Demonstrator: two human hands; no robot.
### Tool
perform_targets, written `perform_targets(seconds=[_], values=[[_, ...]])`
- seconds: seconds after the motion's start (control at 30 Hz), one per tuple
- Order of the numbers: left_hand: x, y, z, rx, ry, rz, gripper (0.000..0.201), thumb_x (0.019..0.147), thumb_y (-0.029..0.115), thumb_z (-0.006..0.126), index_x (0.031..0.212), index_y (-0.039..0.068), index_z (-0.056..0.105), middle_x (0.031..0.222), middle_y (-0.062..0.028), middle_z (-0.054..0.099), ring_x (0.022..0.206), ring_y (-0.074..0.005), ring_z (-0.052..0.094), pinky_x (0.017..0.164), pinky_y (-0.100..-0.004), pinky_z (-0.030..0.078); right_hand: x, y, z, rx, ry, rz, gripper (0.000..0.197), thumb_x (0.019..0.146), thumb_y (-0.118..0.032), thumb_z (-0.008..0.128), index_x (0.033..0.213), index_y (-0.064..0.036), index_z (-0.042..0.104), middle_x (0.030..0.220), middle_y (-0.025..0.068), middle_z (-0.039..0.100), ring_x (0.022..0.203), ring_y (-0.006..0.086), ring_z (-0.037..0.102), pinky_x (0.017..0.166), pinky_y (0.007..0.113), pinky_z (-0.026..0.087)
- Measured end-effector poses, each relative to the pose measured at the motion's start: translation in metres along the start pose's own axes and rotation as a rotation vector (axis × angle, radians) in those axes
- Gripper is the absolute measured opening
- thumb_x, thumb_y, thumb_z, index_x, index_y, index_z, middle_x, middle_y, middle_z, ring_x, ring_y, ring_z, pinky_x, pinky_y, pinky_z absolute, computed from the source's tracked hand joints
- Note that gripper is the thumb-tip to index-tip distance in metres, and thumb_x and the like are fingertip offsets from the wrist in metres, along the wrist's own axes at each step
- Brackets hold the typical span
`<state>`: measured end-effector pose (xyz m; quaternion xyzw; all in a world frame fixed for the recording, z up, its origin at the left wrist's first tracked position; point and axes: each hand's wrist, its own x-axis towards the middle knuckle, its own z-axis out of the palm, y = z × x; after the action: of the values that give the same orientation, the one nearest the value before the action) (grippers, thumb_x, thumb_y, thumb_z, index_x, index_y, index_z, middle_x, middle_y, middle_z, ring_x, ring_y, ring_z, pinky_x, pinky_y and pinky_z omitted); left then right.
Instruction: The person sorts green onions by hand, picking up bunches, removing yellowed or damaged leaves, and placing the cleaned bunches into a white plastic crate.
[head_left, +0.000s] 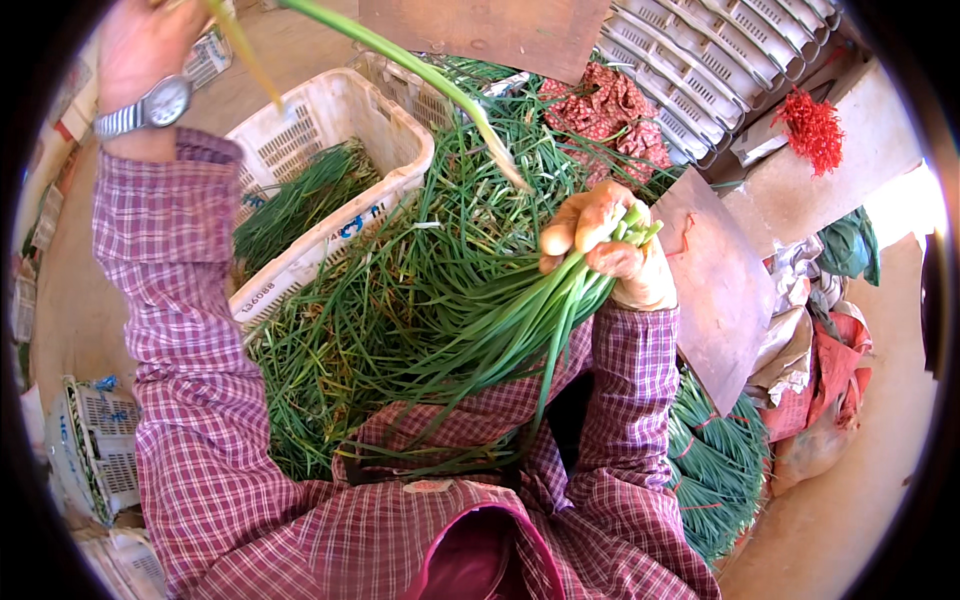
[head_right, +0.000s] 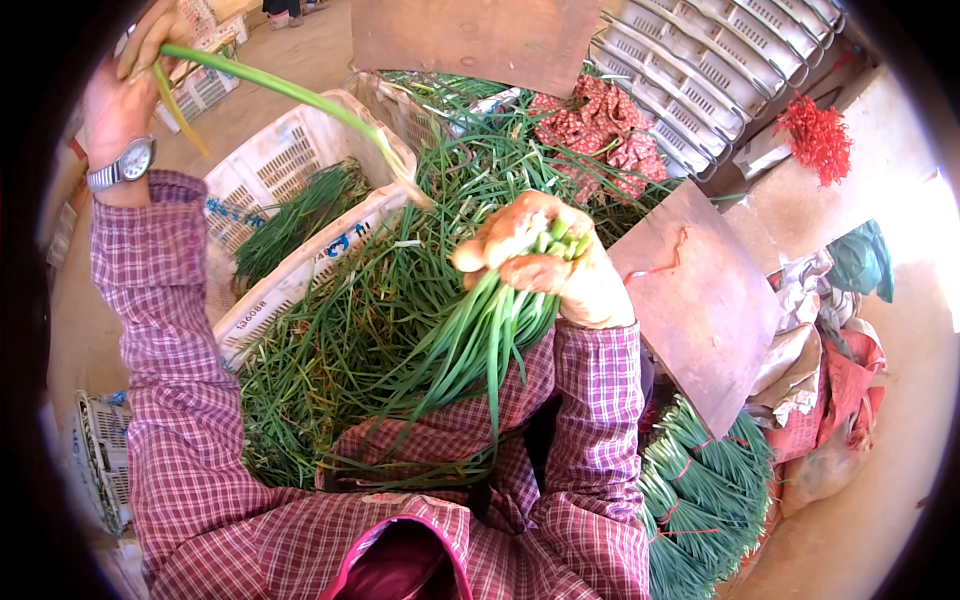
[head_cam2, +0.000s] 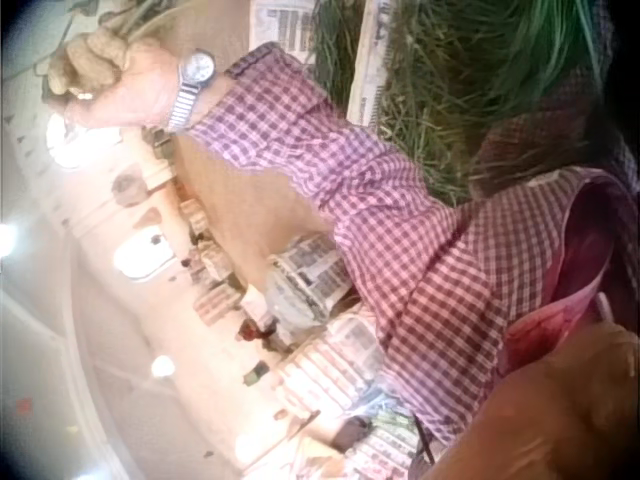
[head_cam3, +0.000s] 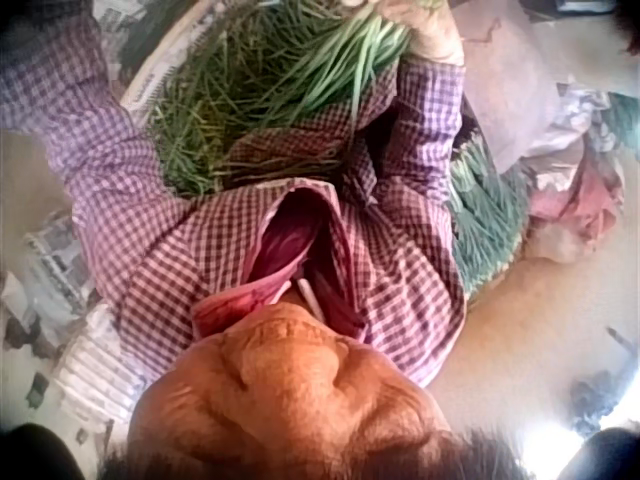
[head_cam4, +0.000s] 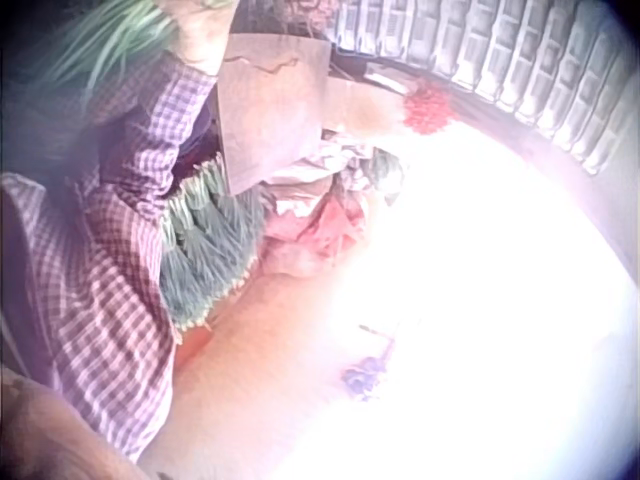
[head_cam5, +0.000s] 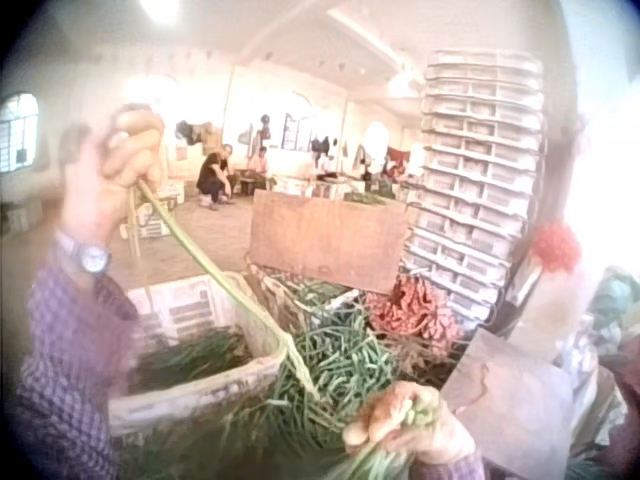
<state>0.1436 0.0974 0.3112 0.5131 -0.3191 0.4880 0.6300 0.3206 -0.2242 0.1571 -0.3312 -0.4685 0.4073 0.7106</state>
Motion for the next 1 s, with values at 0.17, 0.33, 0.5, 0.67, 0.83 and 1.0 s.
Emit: perform_targets(seconds=[0.17, 0.33, 0.5, 0.67, 0.83, 1.0], values=[[-0.048, 0.016, -0.048, 1.085, -0.737, -0.768, 0.053, 0.086, 0.032, 0.057, 0.129, 0.003, 0.046, 0.131, -0.0171, 0.047, 0.117, -0.0267, 0.049, 0.097, -0.0385, 0.041, 0.032, 0.0, 0.012, -0.108, 0.137, -0.033, 0.026, 0.074, 0.001, 0.058, 0.099, -0.0027, 0.056, 0.098, 0.0097, 0.064, 0.086, 0.02, 0.065, 0.079, 0.032, 0.053], [-0.091, -0.029, 0.0, 1.328, -0.756, -0.447, 0.073, 0.071, 0.037, 0.075, 0.13, 0.006, 0.045, 0.126, -0.012, 0.05, 0.116, -0.0215, 0.048, 0.099, -0.0343, 0.037, 0.068, -0.012, 0.044, -0.294, 0.162, 0.023, 0.026, 0.076, -0.006, 0.06, 0.102, -0.002, 0.058, 0.103, 0.0082, 0.064, 0.085, 0.0159, 0.064, 0.078, 0.029, 0.052], [-0.093, -0.056, 0.067, 0.095, -0.162, -0.756, 0.072, 0.074, 0.023, 0.074, 0.133, 0.003, 0.038, 0.123, -0.0103, 0.049, 0.114, -0.0197, 0.049, 0.097, -0.032, 0.04, 0.104, -0.017, 0.07, -0.475, 0.004, -0.172, 0.022, 0.079, -0.019, 0.062, 0.091, -0.0011, 0.066, 0.096, 0.0054, 0.063, 0.085, 0.0137, 0.06, 0.077, 0.026, 0.047], [-0.096, -0.074, 0.043, -0.26, 0.107, -0.927, 0.05, 0.075, 0.019, 0.073, 0.116, 0.0, 0.05, 0.101, -0.0097, 0.06, 0.088, -0.0195, 0.063, 0.079, -0.031, 0.055, 0.137, -0.014, 0.095, -0.497, 0.193, -0.1, 0.026, 0.08, -0.023, 0.063, 0.096, -0.0038, 0.066, 0.094, 0.0055, 0.064, 0.086, 0.0163, 0.06, 0.078, 0.026, 0.047], [-0.085, -0.066, 0.037, -0.25, 0.063, -0.926, 0.04, 0.077, 0.014, 0.071, 0.111, 0.0, 0.054, 0.098, -0.0104, 0.063, 0.085, -0.0206, 0.065, 0.079, -0.0306, 0.055, 0.167, -0.021, 0.077, -1.271, -0.115, -0.616, 0.039, 0.075, -0.034, 0.069, 0.105, -0.0096, 0.063, 0.108, 0.0126, 0.06, 0.093, 0.0221, 0.06, 0.078, 0.03, 0.047], [-0.079, -0.063, 0.038, -0.183, 0.086, -0.908, 0.032, 0.078, 0.01, 0.069, 0.105, -0.002, 0.057, 0.092, -0.0138, 0.065, 0.081, -0.0239, 0.067, 0.076, -0.034, 0.057, 0.151, -0.055, 0.104, -0.96, 0.001, -0.107, 0.037, 0.083, -0.039, 0.061, 0.084, -0.002, 0.065, 0.08, 0.014, 0.065, 0.073, 0.0214, 0.061, 0.068, 0.032, 0.047]])
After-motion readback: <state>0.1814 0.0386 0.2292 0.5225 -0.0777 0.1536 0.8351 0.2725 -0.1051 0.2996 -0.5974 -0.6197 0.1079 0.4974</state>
